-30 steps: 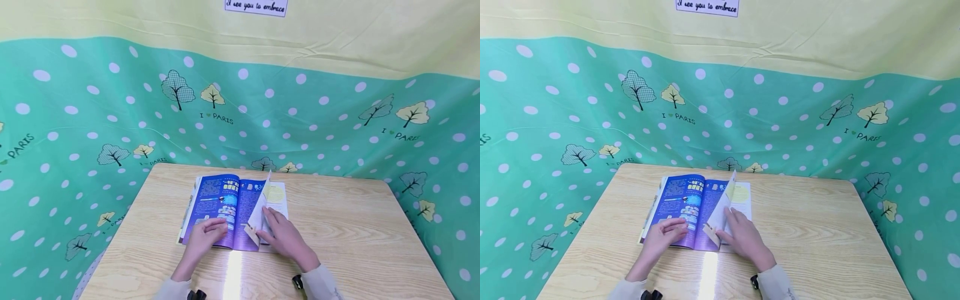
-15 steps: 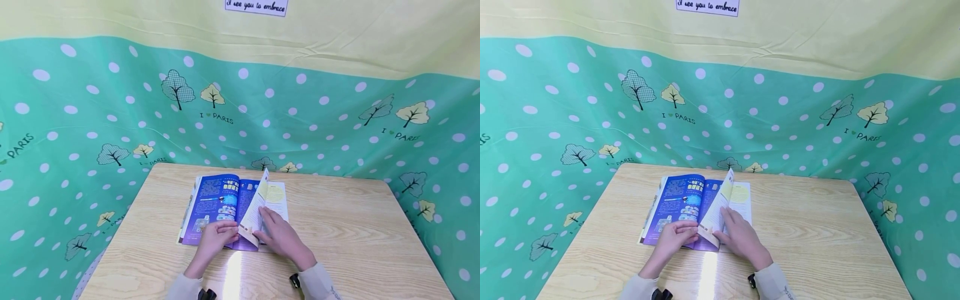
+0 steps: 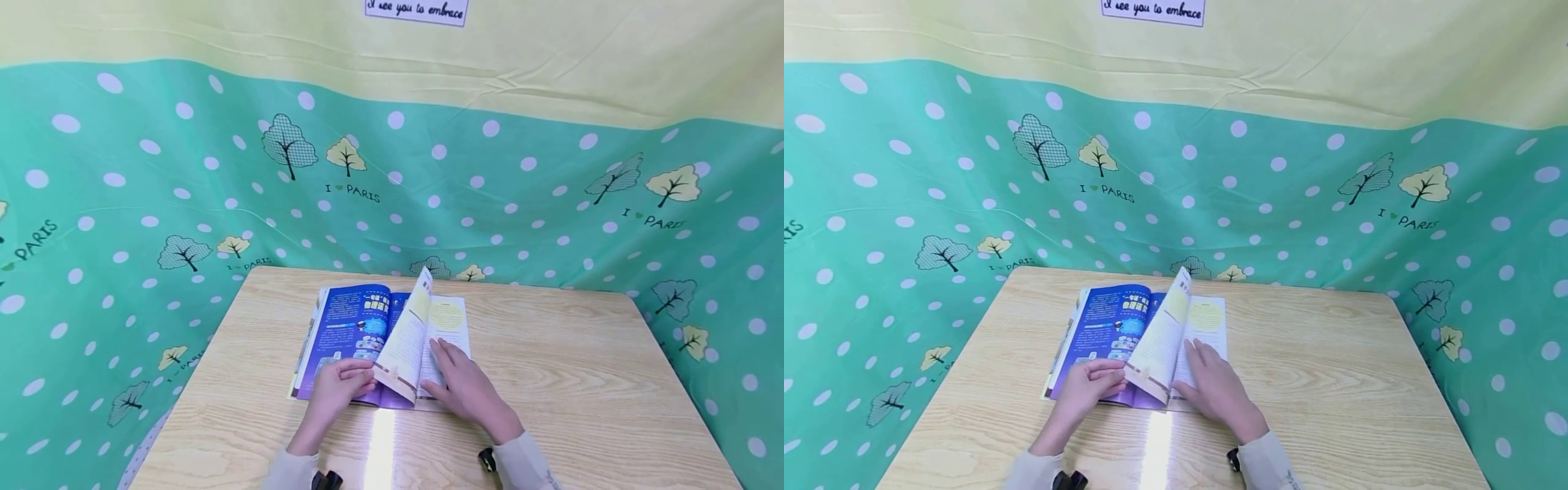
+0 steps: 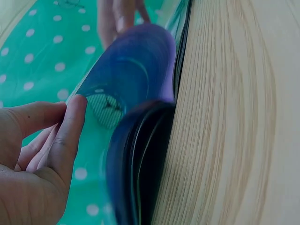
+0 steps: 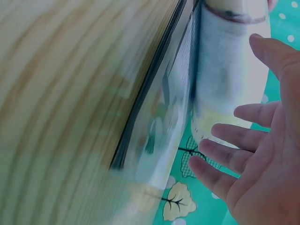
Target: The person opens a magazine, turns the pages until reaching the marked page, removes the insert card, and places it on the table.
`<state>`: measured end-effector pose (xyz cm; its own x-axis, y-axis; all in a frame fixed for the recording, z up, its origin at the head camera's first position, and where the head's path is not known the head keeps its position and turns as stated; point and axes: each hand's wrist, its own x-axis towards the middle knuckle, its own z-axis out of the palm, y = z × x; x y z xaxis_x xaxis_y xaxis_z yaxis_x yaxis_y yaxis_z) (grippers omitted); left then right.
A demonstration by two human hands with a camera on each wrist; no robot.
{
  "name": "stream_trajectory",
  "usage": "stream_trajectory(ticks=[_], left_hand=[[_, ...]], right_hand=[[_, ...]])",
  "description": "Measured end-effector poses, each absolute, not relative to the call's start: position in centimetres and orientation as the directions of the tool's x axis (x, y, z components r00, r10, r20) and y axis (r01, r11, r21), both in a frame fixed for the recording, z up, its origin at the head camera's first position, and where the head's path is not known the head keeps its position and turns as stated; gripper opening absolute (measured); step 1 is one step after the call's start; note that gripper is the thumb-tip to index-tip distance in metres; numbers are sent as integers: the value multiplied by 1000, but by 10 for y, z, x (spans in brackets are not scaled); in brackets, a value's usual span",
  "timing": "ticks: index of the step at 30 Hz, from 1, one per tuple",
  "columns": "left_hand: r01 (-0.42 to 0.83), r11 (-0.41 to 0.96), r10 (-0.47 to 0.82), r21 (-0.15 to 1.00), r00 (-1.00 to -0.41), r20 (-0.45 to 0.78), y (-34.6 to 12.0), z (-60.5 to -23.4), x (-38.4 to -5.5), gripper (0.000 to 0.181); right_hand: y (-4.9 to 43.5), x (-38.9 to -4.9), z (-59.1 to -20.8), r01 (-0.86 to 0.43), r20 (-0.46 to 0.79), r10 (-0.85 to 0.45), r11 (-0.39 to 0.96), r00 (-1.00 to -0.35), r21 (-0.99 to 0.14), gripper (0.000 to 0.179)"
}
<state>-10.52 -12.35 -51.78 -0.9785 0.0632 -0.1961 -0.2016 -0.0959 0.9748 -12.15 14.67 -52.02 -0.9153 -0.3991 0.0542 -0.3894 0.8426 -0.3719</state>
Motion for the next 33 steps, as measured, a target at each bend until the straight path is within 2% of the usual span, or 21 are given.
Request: stream_trajectory(ticks=[8,17,33], left_hand=[[-221,-95,-99,971,-968,-230,-157,-513,-101,23],[-238,-58,-205,970,-948,-245,-184,-516,-95,23],[-288,2,-262,958,-925,-277,-216,-524,-85,28]], right_hand=[[161,-116,-522,-378,10,-402,852,-915,-362,86],[168,-112,-523,-406,-91,-462,844,-882,-351,94],[169,-111,-525,-401,-119,-464,848,-878,-347,87]])
